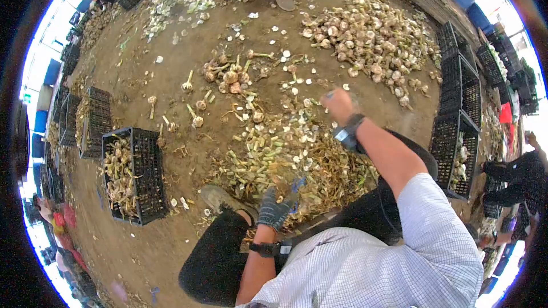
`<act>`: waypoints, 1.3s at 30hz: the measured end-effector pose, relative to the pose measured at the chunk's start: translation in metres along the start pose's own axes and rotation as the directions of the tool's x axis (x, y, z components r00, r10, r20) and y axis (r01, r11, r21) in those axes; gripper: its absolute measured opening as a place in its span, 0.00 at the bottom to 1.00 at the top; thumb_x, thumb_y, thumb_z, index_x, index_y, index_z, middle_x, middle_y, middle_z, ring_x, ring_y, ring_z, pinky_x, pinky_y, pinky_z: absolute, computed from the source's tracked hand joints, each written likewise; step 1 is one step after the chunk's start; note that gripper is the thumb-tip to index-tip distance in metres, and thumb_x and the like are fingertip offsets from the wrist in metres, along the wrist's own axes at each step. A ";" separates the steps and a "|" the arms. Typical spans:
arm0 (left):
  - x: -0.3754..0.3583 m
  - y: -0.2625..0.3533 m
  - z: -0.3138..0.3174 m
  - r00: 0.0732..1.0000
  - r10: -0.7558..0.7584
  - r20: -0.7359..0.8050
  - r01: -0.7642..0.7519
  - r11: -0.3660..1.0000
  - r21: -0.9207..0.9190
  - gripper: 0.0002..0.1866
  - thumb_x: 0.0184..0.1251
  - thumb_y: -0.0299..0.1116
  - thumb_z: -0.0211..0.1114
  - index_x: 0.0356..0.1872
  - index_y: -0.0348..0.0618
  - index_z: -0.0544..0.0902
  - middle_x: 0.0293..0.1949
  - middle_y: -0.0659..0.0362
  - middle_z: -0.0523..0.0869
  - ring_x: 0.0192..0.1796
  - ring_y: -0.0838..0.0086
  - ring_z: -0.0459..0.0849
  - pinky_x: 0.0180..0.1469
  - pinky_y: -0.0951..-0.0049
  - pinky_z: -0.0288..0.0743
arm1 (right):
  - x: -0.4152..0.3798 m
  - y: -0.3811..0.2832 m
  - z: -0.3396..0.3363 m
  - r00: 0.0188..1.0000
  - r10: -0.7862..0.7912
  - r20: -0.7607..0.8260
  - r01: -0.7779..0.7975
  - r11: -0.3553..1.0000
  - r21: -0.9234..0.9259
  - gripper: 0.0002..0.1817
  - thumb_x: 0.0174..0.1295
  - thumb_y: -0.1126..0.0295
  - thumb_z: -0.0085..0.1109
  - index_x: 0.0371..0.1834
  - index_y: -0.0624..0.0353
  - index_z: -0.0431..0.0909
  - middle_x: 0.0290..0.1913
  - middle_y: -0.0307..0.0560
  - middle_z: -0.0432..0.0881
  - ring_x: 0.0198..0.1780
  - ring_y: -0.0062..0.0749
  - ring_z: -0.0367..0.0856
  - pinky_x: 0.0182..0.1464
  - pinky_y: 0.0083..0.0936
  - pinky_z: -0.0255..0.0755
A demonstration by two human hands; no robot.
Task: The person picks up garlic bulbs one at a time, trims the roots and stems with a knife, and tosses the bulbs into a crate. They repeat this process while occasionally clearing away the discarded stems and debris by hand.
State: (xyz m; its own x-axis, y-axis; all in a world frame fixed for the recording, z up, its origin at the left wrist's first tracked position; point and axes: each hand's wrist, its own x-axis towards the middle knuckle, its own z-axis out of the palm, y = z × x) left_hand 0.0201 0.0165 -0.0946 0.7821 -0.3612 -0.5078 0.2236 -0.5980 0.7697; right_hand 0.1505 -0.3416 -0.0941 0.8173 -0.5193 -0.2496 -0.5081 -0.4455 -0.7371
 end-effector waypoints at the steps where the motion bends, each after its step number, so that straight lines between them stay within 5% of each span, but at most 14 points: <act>1: 0.001 -0.002 -0.003 0.998 -0.051 0.032 0.051 0.999 0.001 0.32 0.56 0.46 0.74 0.55 0.31 0.79 0.53 0.38 0.81 0.57 0.48 0.79 0.59 0.57 0.73 | 0.004 -0.007 0.023 0.987 0.033 0.156 -0.014 0.993 -0.119 0.22 0.54 0.60 0.69 0.43 0.67 0.77 0.38 0.58 0.83 0.37 0.47 0.83 0.44 0.43 0.78; 3: 0.004 -0.009 -0.005 0.983 -0.155 0.096 0.155 0.988 0.002 0.35 0.57 0.47 0.74 0.59 0.31 0.77 0.58 0.38 0.80 0.60 0.50 0.79 0.62 0.59 0.72 | 0.015 -0.010 0.081 0.960 -0.161 0.228 0.218 0.942 -0.253 0.20 0.56 0.61 0.66 0.43 0.68 0.77 0.39 0.61 0.82 0.42 0.50 0.83 0.47 0.43 0.77; 4: 0.004 -0.020 -0.003 0.992 -0.083 0.096 0.105 0.963 -0.248 0.36 0.56 0.48 0.75 0.60 0.32 0.76 0.57 0.39 0.80 0.60 0.52 0.79 0.62 0.59 0.72 | 0.017 -0.022 0.104 0.941 -0.144 0.307 0.230 0.937 -0.262 0.20 0.56 0.61 0.66 0.44 0.66 0.76 0.40 0.61 0.83 0.43 0.54 0.83 0.47 0.45 0.76; 11: 0.002 -0.058 -0.001 0.962 -0.263 0.079 0.275 0.916 -0.293 0.28 0.57 0.43 0.75 0.52 0.32 0.80 0.46 0.45 0.85 0.49 0.57 0.84 0.53 0.59 0.76 | 0.053 -0.060 0.239 0.713 -0.306 0.631 0.561 0.790 -0.249 0.14 0.55 0.73 0.64 0.45 0.60 0.76 0.42 0.56 0.81 0.46 0.53 0.81 0.48 0.46 0.75; 12: 0.003 -0.040 -0.012 0.942 -0.310 0.128 0.333 0.910 -0.249 0.22 0.62 0.24 0.70 0.57 0.33 0.78 0.53 0.52 0.84 0.52 0.69 0.83 0.54 0.68 0.78 | 0.055 -0.055 0.255 0.670 -0.318 0.671 0.626 0.728 -0.280 0.14 0.54 0.74 0.64 0.45 0.60 0.76 0.43 0.55 0.80 0.47 0.53 0.80 0.48 0.45 0.75; 14: 0.003 -0.034 -0.020 0.919 -0.377 0.119 0.394 0.848 -0.355 0.23 0.59 0.33 0.74 0.53 0.33 0.80 0.47 0.50 0.86 0.47 0.65 0.84 0.50 0.65 0.78 | 0.058 -0.043 0.273 0.584 -0.326 0.744 0.745 0.580 -0.331 0.15 0.52 0.77 0.65 0.45 0.60 0.77 0.46 0.54 0.79 0.49 0.51 0.79 0.49 0.43 0.75; 18: 0.002 -0.067 0.001 0.883 -0.449 0.133 0.411 0.605 -0.682 0.23 0.58 0.36 0.76 0.50 0.32 0.81 0.45 0.49 0.87 0.45 0.65 0.85 0.49 0.65 0.78 | 0.036 -0.037 0.257 0.596 -0.369 0.713 0.761 0.542 -0.356 0.14 0.54 0.75 0.65 0.44 0.61 0.76 0.46 0.54 0.78 0.49 0.48 0.79 0.50 0.41 0.76; 21: -0.002 -0.080 0.011 0.913 -0.404 0.056 0.312 0.603 -0.734 0.23 0.59 0.34 0.75 0.52 0.33 0.79 0.48 0.50 0.86 0.47 0.66 0.84 0.53 0.66 0.77 | 0.005 -0.072 0.206 0.686 -0.139 0.714 0.423 0.875 -0.236 0.19 0.60 0.65 0.64 0.51 0.64 0.76 0.45 0.57 0.80 0.46 0.46 0.82 0.48 0.40 0.79; 22: 0.002 -0.058 0.002 0.947 -0.312 -0.074 0.214 0.785 -0.581 0.24 0.59 0.33 0.75 0.54 0.33 0.78 0.50 0.50 0.85 0.48 0.66 0.84 0.54 0.66 0.77 | -0.009 -0.073 0.192 0.724 -0.194 0.662 0.409 0.894 -0.185 0.21 0.62 0.58 0.64 0.49 0.63 0.76 0.42 0.53 0.82 0.41 0.39 0.84 0.44 0.35 0.80; 24: 0.003 -0.002 -0.028 0.971 -0.221 -0.094 0.150 0.865 -0.479 0.29 0.59 0.30 0.74 0.61 0.34 0.74 0.54 0.53 0.83 0.52 0.67 0.83 0.58 0.65 0.75 | -0.041 -0.104 0.145 0.674 -0.023 0.739 0.136 0.986 -0.094 0.23 0.62 0.55 0.64 0.50 0.62 0.76 0.40 0.50 0.83 0.38 0.36 0.84 0.42 0.33 0.80; 26: 0.008 -0.015 -0.016 0.934 -0.202 -0.295 -0.051 0.741 -0.670 0.30 0.60 0.28 0.74 0.62 0.35 0.73 0.53 0.54 0.83 0.52 0.68 0.82 0.58 0.65 0.75 | -0.064 -0.089 0.128 0.596 0.011 0.803 -0.045 0.999 0.019 0.26 0.63 0.51 0.65 0.52 0.63 0.75 0.36 0.42 0.82 0.33 0.30 0.83 0.39 0.29 0.80; 30: -0.006 0.036 -0.030 0.963 -0.042 -0.266 -0.199 0.558 -0.806 0.26 0.61 0.25 0.72 0.60 0.37 0.74 0.51 0.56 0.83 0.52 0.72 0.82 0.57 0.68 0.76 | -0.142 -0.117 0.072 0.583 -0.099 0.806 -0.376 0.847 0.376 0.17 0.63 0.63 0.67 0.48 0.63 0.77 0.39 0.37 0.80 0.40 0.20 0.77 0.46 0.24 0.75; 34: -0.033 0.076 -0.039 0.990 0.057 -0.130 -0.142 0.415 -0.899 0.20 0.63 0.20 0.68 0.56 0.38 0.77 0.50 0.59 0.85 0.50 0.76 0.82 0.52 0.73 0.79 | -0.193 -0.138 0.027 0.643 -0.132 0.754 -0.220 0.911 0.348 0.17 0.63 0.61 0.67 0.45 0.63 0.78 0.37 0.34 0.78 0.38 0.19 0.74 0.43 0.23 0.72; 39: -0.051 0.071 -0.031 0.940 0.303 -0.158 -0.332 0.699 -0.633 0.18 0.65 0.22 0.67 0.56 0.38 0.77 0.51 0.56 0.83 0.52 0.73 0.82 0.52 0.71 0.80 | -0.236 -0.123 -0.017 0.763 -0.409 0.500 0.336 0.913 0.232 0.18 0.60 0.56 0.67 0.35 0.62 0.77 0.30 0.45 0.78 0.32 0.34 0.78 0.35 0.33 0.71</act>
State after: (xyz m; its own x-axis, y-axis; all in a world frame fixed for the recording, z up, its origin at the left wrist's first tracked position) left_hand 0.0140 0.0146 -0.0022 0.8946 -0.4078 -0.1825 0.2646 0.1546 0.9519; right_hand 0.0160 -0.1765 0.0662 0.9675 0.1505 -0.2034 -0.1257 -0.4119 -0.9025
